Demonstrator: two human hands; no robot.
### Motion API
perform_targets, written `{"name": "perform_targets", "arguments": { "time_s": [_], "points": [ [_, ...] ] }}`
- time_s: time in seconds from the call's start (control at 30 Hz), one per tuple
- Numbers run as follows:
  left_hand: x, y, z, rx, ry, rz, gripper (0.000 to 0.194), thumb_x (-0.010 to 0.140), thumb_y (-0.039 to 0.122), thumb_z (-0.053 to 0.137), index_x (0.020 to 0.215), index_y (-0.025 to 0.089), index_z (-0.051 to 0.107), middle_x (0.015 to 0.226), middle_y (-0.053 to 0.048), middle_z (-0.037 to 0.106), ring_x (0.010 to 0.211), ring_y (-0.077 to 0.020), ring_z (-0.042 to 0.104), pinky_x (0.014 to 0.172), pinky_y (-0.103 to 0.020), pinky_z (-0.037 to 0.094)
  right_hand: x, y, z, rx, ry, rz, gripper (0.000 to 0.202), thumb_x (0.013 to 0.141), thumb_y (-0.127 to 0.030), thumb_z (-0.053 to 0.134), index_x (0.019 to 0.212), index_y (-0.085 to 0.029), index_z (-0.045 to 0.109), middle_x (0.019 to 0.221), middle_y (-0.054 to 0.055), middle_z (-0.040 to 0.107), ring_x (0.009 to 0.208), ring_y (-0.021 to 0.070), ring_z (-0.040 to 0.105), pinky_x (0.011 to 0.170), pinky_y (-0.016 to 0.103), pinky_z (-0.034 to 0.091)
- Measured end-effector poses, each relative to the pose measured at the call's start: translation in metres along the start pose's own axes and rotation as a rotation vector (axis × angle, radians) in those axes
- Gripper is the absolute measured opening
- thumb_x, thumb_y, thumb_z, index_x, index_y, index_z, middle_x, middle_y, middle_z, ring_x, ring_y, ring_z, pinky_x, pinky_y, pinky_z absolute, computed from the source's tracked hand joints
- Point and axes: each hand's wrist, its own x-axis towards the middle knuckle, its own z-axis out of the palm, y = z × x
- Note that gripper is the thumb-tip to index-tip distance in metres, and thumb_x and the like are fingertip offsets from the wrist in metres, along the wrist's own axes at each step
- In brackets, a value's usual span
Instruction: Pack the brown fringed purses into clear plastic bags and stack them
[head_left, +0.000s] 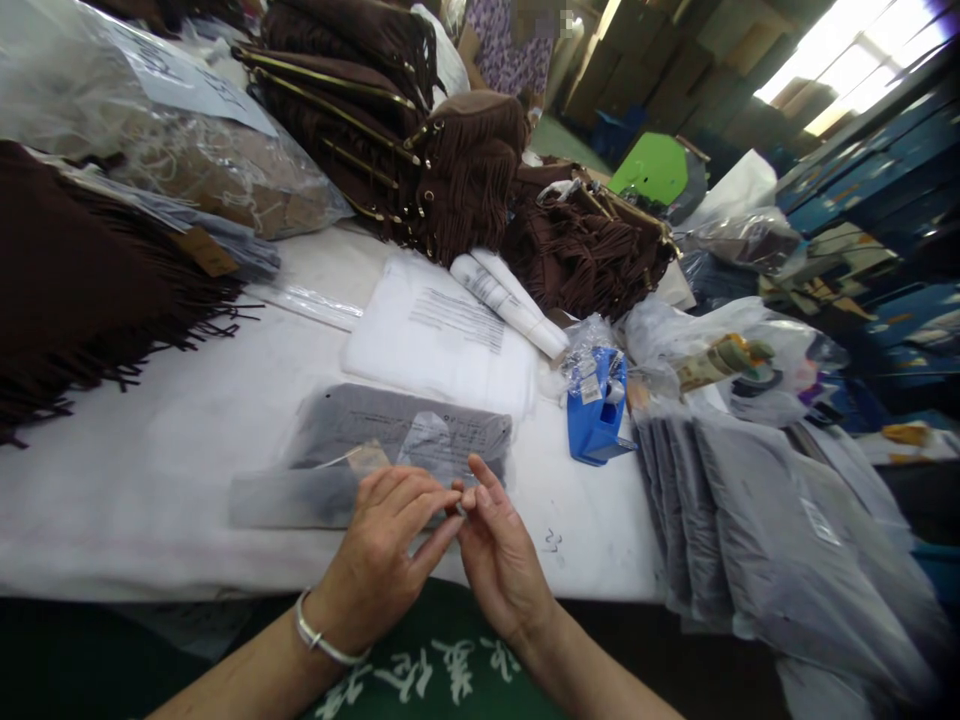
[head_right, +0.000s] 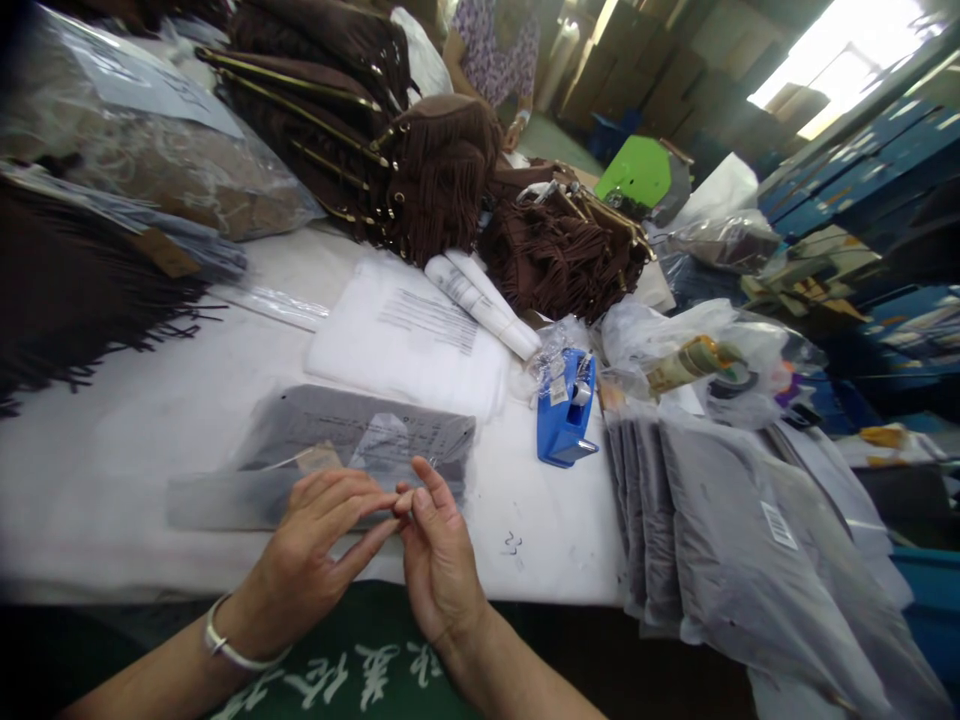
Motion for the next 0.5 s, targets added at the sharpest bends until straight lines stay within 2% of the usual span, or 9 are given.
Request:
{"name": "perform_targets", "arguments": {
  "time_s": [0.17, 0.3, 0.4, 0.47, 0.5],
  "points": [
    [-0.002, 0.000, 0.003, -0.058, -0.051, -0.129, 0.020, 0.082, 0.025, 0.062, 0.101, 0.022, 0.060, 0.094, -0.003, 0.063, 0.094, -0.0203, 0.055, 0.090, -0.038, 0.039, 0.002, 0.004, 0.003, -0.135, 0.054, -0.112, 0.036, 0.086, -0.028, 0.060, 0.120, -0.024, 0.053, 0.086, -0.001, 0.064, 0.099, 0.0122, 0.056, 0.099, 0.029, 0.037],
    [0.000, 0.000, 0.006, -0.247, -0.063, -0.394, 0.012, 0.082, 0.033, 0.061, 0.085, 0.021, 0.061, 0.085, -0.001, 0.062, 0.086, -0.0182, 0.056, 0.083, -0.033, 0.041, 0.001, 0.009, 0.003, -0.358, 0.076, -0.183, 0.037, 0.090, -0.032, 0.054, 0.125, -0.025, 0.048, 0.094, 0.001, 0.066, 0.114, 0.0157, 0.051, 0.106, 0.038, 0.032],
    [0.002, -0.002, 0.007, -0.563, -0.098, -0.647, 0.017, 0.082, 0.037, 0.061, 0.078, 0.020, 0.061, 0.081, 0.000, 0.062, 0.081, -0.0166, 0.056, 0.078, -0.029, 0.042, 0.001, 0.006, -0.004, -0.744, 0.039, -0.342, 0.040, 0.093, -0.029, 0.047, 0.132, -0.025, 0.042, 0.105, 0.004, 0.066, 0.122, 0.0184, 0.046, 0.107, 0.044, 0.031],
    [0.002, -0.005, 0.003, -0.837, -0.113, -0.788, 0.019, 0.080, 0.036, 0.062, 0.074, 0.019, 0.060, 0.077, 0.000, 0.061, 0.080, -0.0161, 0.055, 0.078, -0.028, 0.043, 0.006, -0.004, -0.013, -1.127, -0.100, -0.580, 0.043, 0.093, -0.021, 0.044, 0.136, -0.026, 0.038, 0.110, 0.004, 0.066, 0.126, 0.0192, 0.042, 0.108, 0.046, 0.028],
    [0.001, -0.006, 0.000, -0.970, -0.121, -0.844, 0.018, 0.079, 0.034, 0.061, 0.072, 0.018, 0.058, 0.077, 0.000, 0.060, 0.081, -0.0161, 0.054, 0.079, -0.028, 0.043, 0.009, -0.012, -0.018, -1.330, -0.222, -0.725, 0.046, 0.092, -0.016, 0.044, 0.136, -0.028, 0.038, 0.113, 0.003, 0.065, 0.128, 0.0189, 0.039, 0.110, 0.046, 0.025]
  ]
}}
